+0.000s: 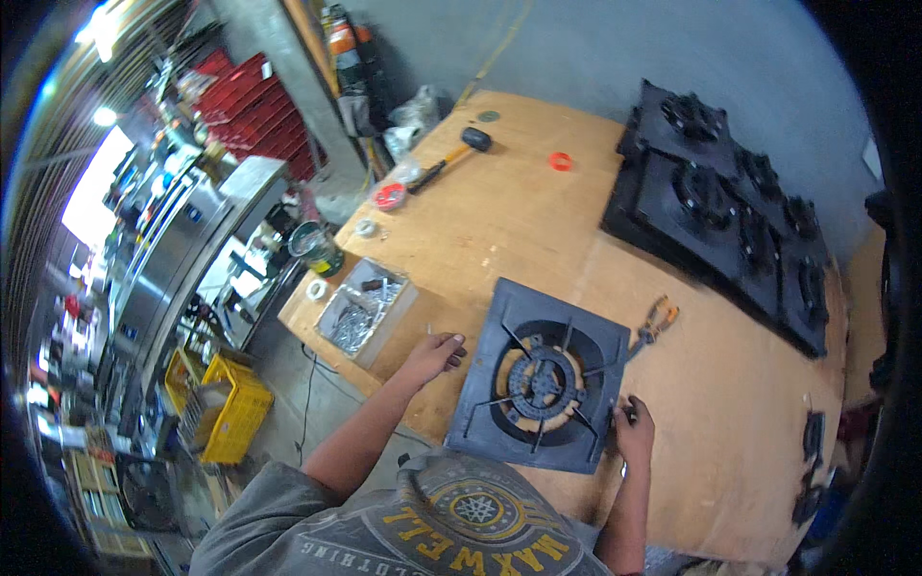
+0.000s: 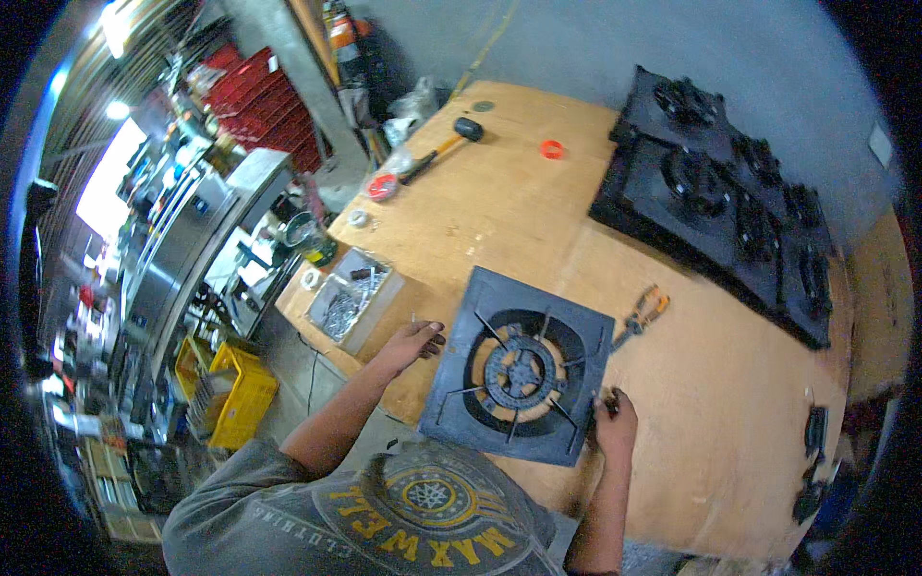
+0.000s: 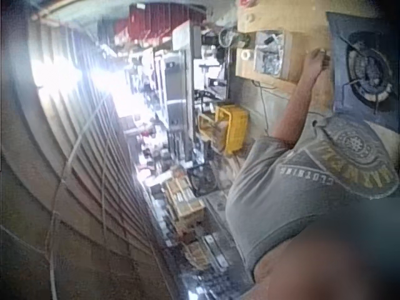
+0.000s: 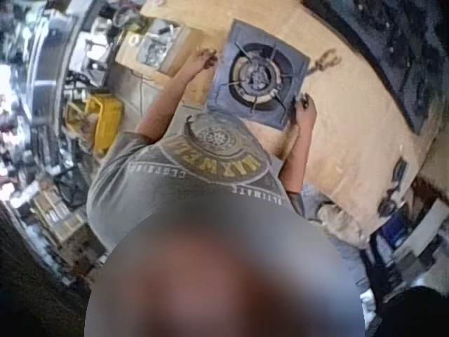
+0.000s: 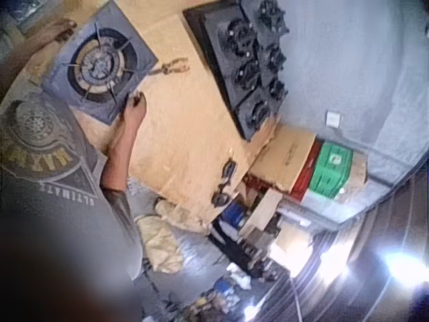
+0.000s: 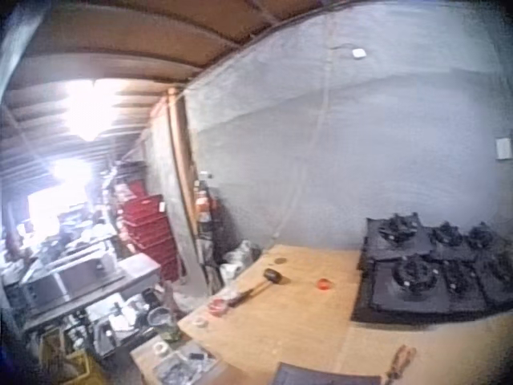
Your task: The person assembles a gas stove burner unit on a wooden workbench. They place a burner grate into a black metal frame, insert a burner head, and tighten a central nut with a wrench. The person then places a second grate on top and secures it with screws.
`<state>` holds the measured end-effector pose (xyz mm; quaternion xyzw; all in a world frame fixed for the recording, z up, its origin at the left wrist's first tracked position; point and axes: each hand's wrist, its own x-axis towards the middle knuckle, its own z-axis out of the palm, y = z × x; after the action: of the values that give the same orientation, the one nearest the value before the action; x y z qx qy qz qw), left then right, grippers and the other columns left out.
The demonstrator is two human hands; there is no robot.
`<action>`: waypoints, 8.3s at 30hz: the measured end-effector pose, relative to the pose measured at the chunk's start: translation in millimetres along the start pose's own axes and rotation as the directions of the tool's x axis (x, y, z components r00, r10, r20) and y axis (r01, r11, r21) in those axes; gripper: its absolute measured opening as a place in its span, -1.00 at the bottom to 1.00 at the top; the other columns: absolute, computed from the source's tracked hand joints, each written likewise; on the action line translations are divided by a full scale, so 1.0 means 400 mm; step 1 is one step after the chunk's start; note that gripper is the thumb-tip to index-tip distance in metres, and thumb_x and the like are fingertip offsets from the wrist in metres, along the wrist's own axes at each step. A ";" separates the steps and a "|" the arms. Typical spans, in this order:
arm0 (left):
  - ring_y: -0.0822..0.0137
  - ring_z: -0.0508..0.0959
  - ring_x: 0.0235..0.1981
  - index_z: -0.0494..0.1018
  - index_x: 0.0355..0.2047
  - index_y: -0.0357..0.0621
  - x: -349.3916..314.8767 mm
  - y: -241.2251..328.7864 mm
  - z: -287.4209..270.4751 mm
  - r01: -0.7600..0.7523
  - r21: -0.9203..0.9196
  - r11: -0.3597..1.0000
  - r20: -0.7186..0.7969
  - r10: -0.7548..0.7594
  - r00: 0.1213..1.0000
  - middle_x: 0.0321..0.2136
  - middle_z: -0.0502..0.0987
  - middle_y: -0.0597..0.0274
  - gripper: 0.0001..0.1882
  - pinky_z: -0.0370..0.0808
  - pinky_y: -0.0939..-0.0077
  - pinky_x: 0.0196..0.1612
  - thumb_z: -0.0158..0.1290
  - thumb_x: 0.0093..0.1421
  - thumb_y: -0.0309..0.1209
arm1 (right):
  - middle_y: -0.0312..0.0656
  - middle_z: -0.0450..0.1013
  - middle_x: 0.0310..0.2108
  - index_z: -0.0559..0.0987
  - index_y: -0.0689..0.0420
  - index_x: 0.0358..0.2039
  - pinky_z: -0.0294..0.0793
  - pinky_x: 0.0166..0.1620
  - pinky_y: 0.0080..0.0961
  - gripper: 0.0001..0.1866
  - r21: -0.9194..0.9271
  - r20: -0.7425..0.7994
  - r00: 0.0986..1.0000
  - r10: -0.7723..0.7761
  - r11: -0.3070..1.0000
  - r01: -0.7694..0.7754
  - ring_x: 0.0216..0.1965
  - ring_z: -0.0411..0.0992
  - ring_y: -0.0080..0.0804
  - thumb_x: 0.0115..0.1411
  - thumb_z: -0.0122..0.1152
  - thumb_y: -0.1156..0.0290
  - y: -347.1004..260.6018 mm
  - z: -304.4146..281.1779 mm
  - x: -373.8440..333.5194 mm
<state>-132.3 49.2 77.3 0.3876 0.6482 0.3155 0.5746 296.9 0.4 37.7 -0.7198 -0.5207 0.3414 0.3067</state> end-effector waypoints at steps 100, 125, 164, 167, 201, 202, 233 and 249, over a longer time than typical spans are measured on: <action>0.55 0.52 -0.43 0.53 -0.25 -0.15 -0.223 0.112 0.165 -0.092 -0.416 0.905 0.414 0.278 0.867 -0.42 0.57 0.40 -0.74 0.46 0.63 -0.33 0.08 0.33 -0.21 | -0.09 0.54 -0.28 0.60 0.13 -0.35 0.51 -0.11 -0.29 -0.80 0.125 0.109 0.655 -0.748 0.664 0.737 -0.21 0.53 -0.12 -0.06 0.35 0.52 -0.531 0.126 -0.172; 0.28 0.64 -0.28 0.53 -0.06 -0.27 0.278 -0.081 0.227 0.404 -0.509 0.760 0.652 0.034 0.758 -0.23 0.63 0.16 -0.71 0.59 0.38 -0.18 0.09 0.24 -0.40 | 0.11 0.37 0.07 0.68 0.14 -0.24 0.33 0.13 -0.12 -0.76 -0.568 0.019 0.864 -0.503 0.706 0.423 0.06 0.32 0.11 0.05 0.33 0.40 -0.437 0.311 0.064; 0.27 0.59 -0.15 0.50 0.00 -0.27 0.314 -0.115 0.274 0.178 -0.574 0.799 0.624 0.286 0.727 -0.13 0.60 0.11 -0.63 0.54 0.35 -0.03 0.11 0.25 -0.32 | 0.10 0.06 0.34 0.60 0.02 0.03 0.35 0.24 -0.29 -0.50 -0.494 0.123 0.858 -0.499 0.719 0.489 0.21 0.30 0.01 0.00 0.24 0.51 -0.394 0.320 0.013; 0.27 0.59 -0.14 0.49 0.01 -0.26 0.312 -0.122 0.271 0.148 -0.571 0.807 0.607 0.293 0.739 -0.12 0.59 0.11 -0.63 0.54 0.35 -0.03 0.10 0.26 -0.32 | 0.13 0.04 0.35 0.58 -0.04 0.07 0.37 0.21 -0.28 -0.47 -0.493 0.125 0.864 -0.488 0.725 0.481 0.20 0.30 0.03 0.00 0.25 0.47 -0.384 0.317 0.017; 0.27 0.63 -0.25 0.48 0.02 -0.23 0.248 -0.105 0.213 0.172 -0.645 0.745 0.515 0.256 0.818 -0.16 0.60 0.13 -0.66 0.61 0.38 -0.15 0.09 0.27 -0.37 | 0.13 0.07 0.34 0.47 -0.04 0.19 0.17 0.32 -0.16 -0.34 -0.436 0.229 0.851 -0.473 0.732 0.524 0.29 0.14 0.14 -0.01 0.30 0.38 -0.369 0.309 0.011; 0.28 0.63 -0.27 0.49 0.01 -0.24 0.247 -0.107 0.217 0.164 -0.631 0.758 0.508 0.245 0.826 -0.18 0.61 0.14 -0.67 0.61 0.38 -0.17 0.09 0.27 -0.37 | 0.13 0.06 0.34 0.47 -0.05 0.19 0.16 0.33 -0.15 -0.34 -0.413 0.224 0.848 -0.480 0.742 0.529 0.29 0.13 0.15 -0.01 0.30 0.37 -0.361 0.308 0.010; 0.28 0.63 -0.23 0.49 0.03 -0.25 0.272 -0.103 0.231 0.286 -0.633 0.720 0.642 0.280 0.714 -0.14 0.61 0.13 -0.63 0.62 0.38 -0.17 0.07 0.29 -0.29 | 0.11 0.00 0.38 0.39 -0.11 0.26 0.16 0.33 -0.06 -0.25 -0.521 0.234 0.917 -0.323 0.754 0.399 0.31 0.06 0.33 -0.02 0.33 0.27 -0.390 0.313 0.002; 0.24 0.59 -0.10 0.39 0.13 -0.29 0.279 -0.092 0.247 0.273 -0.641 0.718 0.667 0.343 0.661 -0.02 0.55 0.07 -0.52 0.60 0.31 -0.05 0.05 0.27 -0.27 | -0.02 -0.09 0.42 0.29 -0.17 0.32 0.18 0.29 0.08 -0.18 -0.647 0.288 0.942 -0.172 0.690 0.324 0.38 -0.05 0.25 0.00 0.36 0.22 -0.465 0.302 -0.019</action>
<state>-44.0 123.7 -23.7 0.2497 0.1758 0.3580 0.8824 96.8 53.6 117.5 -0.6650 -0.7312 0.1516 0.0070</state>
